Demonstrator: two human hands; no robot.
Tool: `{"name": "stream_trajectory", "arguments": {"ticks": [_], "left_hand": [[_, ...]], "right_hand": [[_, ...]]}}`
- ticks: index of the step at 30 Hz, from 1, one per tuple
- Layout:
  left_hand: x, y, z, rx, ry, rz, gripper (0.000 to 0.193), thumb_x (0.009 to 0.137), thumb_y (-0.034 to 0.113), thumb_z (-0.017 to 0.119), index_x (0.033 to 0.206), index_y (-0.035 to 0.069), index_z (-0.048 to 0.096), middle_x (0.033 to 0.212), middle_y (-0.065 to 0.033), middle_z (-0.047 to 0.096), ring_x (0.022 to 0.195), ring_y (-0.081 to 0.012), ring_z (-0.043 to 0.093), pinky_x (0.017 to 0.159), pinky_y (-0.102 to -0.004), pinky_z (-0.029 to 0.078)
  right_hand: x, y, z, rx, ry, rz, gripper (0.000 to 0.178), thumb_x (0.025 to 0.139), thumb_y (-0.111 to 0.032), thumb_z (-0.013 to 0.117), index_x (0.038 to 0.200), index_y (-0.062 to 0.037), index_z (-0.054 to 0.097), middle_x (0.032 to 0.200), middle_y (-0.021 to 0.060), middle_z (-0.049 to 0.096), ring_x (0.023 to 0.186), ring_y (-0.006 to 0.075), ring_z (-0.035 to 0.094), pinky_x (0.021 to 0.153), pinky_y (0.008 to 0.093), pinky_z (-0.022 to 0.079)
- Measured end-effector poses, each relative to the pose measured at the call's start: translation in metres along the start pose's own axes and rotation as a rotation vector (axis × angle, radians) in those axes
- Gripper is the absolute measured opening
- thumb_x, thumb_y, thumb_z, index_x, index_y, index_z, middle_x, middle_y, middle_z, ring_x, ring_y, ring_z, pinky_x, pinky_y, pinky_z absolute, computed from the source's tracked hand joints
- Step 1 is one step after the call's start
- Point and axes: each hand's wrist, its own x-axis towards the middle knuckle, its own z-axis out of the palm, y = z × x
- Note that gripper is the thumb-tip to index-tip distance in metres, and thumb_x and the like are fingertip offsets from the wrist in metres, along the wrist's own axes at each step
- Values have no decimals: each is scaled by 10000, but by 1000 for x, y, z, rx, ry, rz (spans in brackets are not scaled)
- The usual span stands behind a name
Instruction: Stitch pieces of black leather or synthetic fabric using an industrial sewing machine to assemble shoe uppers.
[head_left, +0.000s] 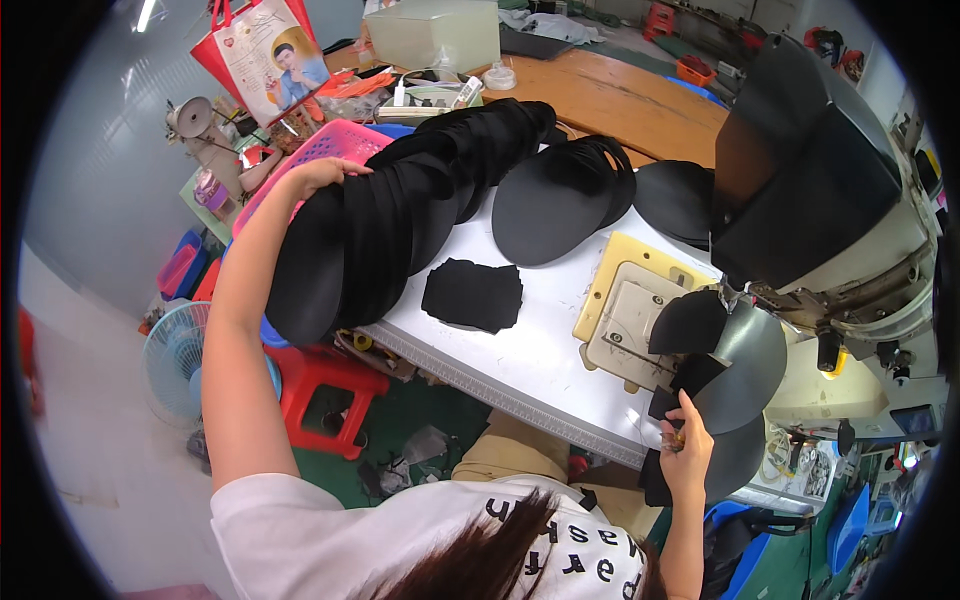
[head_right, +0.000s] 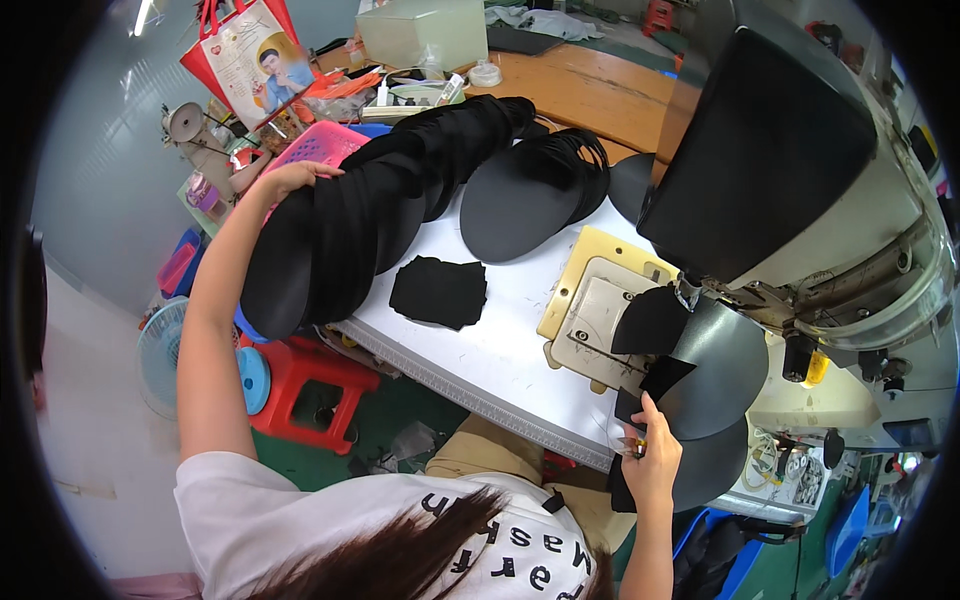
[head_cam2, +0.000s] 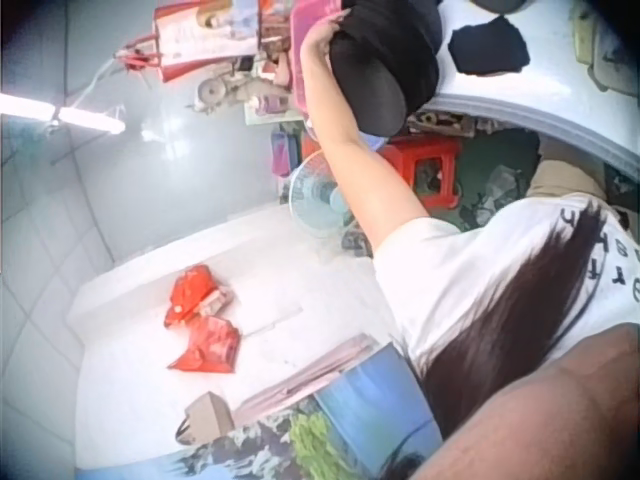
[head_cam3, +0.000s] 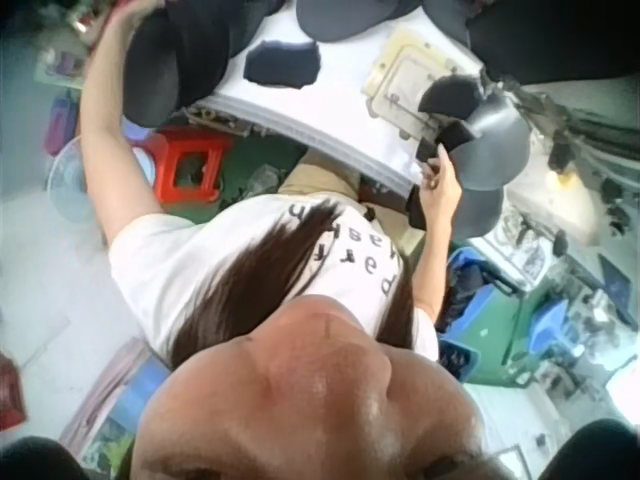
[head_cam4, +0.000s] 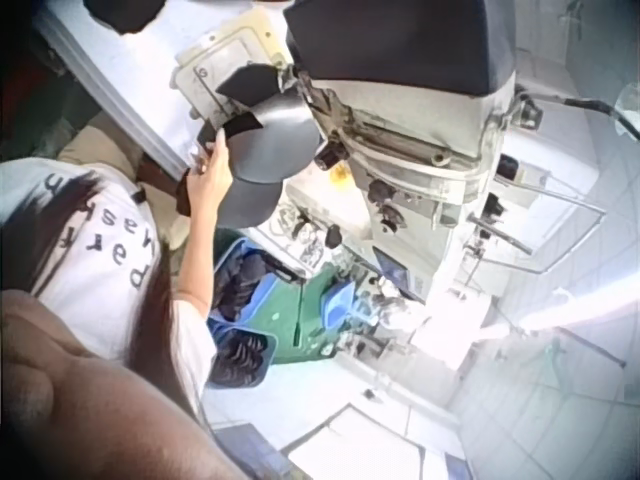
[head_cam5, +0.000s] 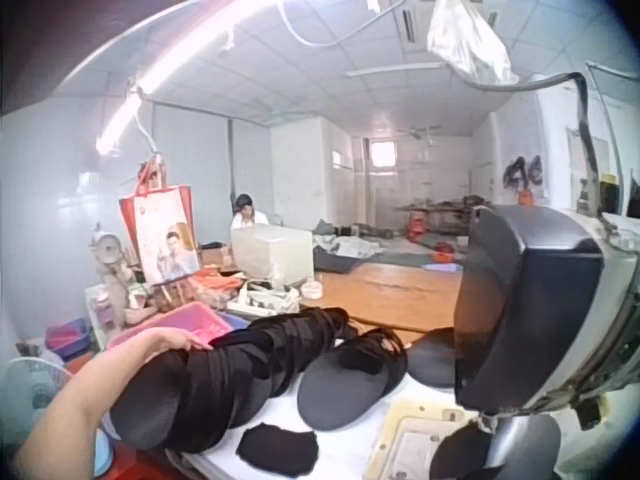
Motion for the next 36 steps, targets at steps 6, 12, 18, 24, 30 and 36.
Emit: {"name": "stream_trajectory", "arguments": {"ticks": [6, 12, 18, 24, 30, 36], "left_hand": [[57, -21, -38, 715, 110, 358, 431, 717, 3, 612, 1147, 11, 594, 1095, -157, 617, 981, -256, 619, 847, -345, 496], [-7, 15, 2, 1428, 388, 373, 910, 520, 149, 824, 1324, 59, 407, 1206, -183, 546, 1131, -329, 514, 965, -408, 398], [-74, 90, 174, 633, 130, 998, 413, 776, 59, 646, 1175, 14, 548, 1141, -123, 596, 1051, -210, 571, 932, -296, 418], [-91, 104, 334, 369, -34, 1153, 256, 843, 174, 610, 1040, 11, 617, 1012, -115, 631, 980, -256, 579, 849, -336, 444], [-50, 114, 411, 247, -426, 731, 607, 804, 497, 630, 1179, 33, 515, 1167, -143, 548, 1138, -247, 485, 971, -341, 360], [-48, 126, 418, 143, -451, 659, 479, 775, 339, 719, 1078, -11, 595, 1011, -100, 608, 955, -169, 548, 874, -287, 404]], "right_hand": [[-4, -5, -8, -17, 64, 50, 539, 702, 107, 637, 1200, -75, 545, 804, 49, 621, 485, 113, 420, 463, 236, 379], [6, -3, -33, 19, 150, -145, 562, 570, 153, 587, 1099, -37, 587, 645, 44, 540, 463, 146, 471, 443, 230, 388], [25, 2, -49, -22, 275, -273, 197, 750, 84, 613, 931, 7, 628, 662, 106, 610, 510, 192, 571, 465, 242, 418], [38, 2, -53, 34, 402, -371, 239, 709, 83, 635, 928, -12, 627, 766, 113, 606, 566, 202, 588, 468, 256, 443], [105, 72, -57, 413, 405, 25, 361, 832, -202, 641, 1112, 18, 581, 941, 111, 624, 822, 147, 576, 720, 262, 458], [126, 89, -89, 719, -187, 428, 201, 831, -284, 652, 852, -103, 568, 657, -55, 464, 568, 24, 389, 506, 192, 289]]}}
